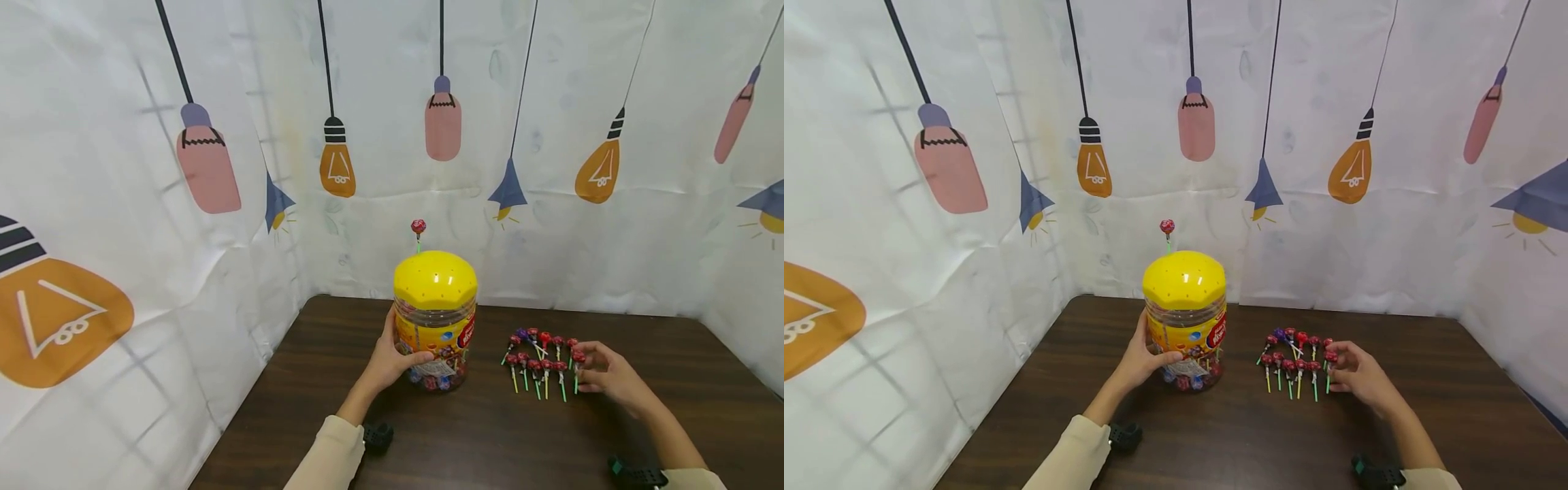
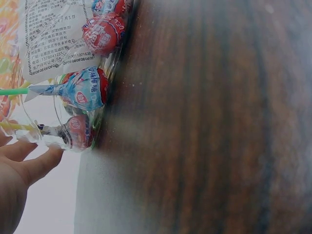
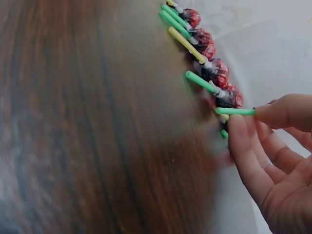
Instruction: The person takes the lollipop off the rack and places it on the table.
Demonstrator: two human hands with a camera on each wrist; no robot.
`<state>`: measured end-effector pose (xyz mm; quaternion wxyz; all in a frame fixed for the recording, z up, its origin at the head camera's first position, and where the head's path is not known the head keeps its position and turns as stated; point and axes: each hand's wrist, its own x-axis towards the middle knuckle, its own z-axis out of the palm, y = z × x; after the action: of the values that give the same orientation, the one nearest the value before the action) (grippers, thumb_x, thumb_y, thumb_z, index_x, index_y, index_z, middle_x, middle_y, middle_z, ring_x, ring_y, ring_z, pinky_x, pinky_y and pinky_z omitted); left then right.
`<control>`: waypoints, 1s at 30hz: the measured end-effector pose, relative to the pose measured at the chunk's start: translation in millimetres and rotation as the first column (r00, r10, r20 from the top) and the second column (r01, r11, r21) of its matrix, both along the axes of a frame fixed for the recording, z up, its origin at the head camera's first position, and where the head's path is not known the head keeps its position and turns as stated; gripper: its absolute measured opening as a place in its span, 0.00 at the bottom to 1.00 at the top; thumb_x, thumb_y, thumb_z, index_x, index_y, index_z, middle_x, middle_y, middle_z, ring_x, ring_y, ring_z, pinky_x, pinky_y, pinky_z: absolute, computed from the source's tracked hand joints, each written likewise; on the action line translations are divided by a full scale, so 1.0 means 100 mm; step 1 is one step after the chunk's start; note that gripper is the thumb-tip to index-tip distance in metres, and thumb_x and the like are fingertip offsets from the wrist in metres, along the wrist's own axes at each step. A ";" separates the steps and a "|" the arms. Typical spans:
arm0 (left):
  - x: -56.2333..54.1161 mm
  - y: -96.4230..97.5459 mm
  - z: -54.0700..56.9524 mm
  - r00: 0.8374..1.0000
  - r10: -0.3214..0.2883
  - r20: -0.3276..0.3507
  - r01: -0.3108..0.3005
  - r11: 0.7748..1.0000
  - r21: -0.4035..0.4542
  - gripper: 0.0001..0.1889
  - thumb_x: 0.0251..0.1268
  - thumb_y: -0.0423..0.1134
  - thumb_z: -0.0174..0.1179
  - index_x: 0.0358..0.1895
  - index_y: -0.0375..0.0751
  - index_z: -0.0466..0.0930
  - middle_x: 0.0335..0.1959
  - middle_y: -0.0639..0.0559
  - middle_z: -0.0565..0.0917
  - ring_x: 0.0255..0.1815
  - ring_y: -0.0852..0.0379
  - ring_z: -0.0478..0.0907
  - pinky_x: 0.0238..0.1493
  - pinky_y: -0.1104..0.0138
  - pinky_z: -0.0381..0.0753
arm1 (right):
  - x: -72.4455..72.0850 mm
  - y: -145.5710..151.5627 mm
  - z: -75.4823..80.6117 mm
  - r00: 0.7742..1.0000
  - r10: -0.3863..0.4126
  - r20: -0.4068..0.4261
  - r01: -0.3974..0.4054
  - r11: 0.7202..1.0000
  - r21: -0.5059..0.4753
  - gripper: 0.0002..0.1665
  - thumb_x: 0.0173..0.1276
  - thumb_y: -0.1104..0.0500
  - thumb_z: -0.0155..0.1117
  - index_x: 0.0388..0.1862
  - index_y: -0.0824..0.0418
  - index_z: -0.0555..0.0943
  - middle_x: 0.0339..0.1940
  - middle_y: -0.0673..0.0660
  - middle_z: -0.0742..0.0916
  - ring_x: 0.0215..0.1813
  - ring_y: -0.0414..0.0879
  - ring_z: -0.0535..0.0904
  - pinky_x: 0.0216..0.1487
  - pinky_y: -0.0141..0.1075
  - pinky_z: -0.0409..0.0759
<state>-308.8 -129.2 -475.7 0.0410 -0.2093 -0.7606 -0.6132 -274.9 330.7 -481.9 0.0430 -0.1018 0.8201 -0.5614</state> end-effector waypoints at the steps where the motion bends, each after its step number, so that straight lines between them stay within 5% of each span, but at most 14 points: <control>1: 0.01 0.00 0.01 1.000 -0.001 0.003 0.001 1.000 -0.001 0.60 0.56 0.56 0.76 0.81 0.77 0.35 0.79 0.57 0.64 0.78 0.50 0.65 0.77 0.42 0.66 | 0.00 0.01 -0.01 1.000 0.008 0.016 -0.008 1.000 0.003 0.31 0.74 0.68 0.61 0.70 0.75 0.61 0.45 0.61 0.77 0.41 0.45 0.84 0.43 0.42 0.90; 21: -0.01 -0.01 -0.01 0.999 -0.027 -0.016 0.028 1.000 0.014 0.59 0.58 0.53 0.76 0.81 0.77 0.36 0.77 0.58 0.65 0.77 0.51 0.66 0.75 0.44 0.70 | -0.03 0.09 -0.02 0.991 0.119 0.061 -0.131 0.963 0.235 0.32 0.74 0.58 0.65 0.69 0.73 0.68 0.40 0.61 0.82 0.37 0.42 0.80 0.36 0.39 0.84; 30: 0.00 0.00 0.00 1.000 -0.022 -0.010 0.023 1.000 0.012 0.60 0.58 0.53 0.76 0.81 0.78 0.35 0.78 0.58 0.64 0.77 0.51 0.66 0.75 0.44 0.69 | -0.02 0.11 -0.03 0.987 0.155 0.044 -0.161 0.956 0.246 0.29 0.74 0.61 0.64 0.66 0.75 0.69 0.35 0.58 0.82 0.30 0.41 0.75 0.29 0.37 0.78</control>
<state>-308.7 -129.5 -475.9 0.0392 -0.2207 -0.7542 -0.6172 -276.9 341.6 -484.9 0.1103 -0.1538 0.8726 -0.4503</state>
